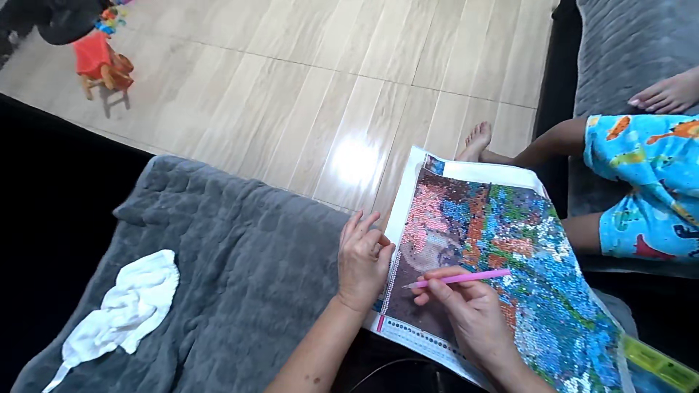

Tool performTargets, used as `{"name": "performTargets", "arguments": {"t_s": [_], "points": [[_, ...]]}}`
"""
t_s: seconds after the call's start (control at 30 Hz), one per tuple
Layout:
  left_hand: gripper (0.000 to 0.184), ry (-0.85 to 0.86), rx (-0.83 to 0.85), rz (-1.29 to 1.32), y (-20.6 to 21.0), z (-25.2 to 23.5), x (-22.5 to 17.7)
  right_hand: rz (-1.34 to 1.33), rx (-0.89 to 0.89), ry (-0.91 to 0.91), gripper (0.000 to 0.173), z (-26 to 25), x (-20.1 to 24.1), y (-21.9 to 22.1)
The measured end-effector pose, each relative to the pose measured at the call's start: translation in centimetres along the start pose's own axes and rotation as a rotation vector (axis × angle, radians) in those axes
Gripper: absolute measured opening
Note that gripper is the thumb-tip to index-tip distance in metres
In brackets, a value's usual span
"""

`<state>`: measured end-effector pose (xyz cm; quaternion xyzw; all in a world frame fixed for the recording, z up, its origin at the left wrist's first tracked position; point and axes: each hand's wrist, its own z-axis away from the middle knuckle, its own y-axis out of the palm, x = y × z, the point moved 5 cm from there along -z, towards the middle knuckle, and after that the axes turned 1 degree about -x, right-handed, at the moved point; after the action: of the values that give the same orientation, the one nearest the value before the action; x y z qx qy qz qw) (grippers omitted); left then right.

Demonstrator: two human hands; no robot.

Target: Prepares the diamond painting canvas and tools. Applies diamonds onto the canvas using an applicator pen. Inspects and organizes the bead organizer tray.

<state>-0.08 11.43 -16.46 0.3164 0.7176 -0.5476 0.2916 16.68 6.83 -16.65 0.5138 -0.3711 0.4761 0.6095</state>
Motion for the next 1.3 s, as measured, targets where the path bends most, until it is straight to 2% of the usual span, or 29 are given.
{"name": "performTargets", "arguments": {"t_s": [1.3], "points": [[0.005, -0.145, 0.152, -0.028, -0.39, 0.02, -0.44, 0.009, -0.028, -0.013, 0.012, -0.5, -0.03, -0.45]]}}
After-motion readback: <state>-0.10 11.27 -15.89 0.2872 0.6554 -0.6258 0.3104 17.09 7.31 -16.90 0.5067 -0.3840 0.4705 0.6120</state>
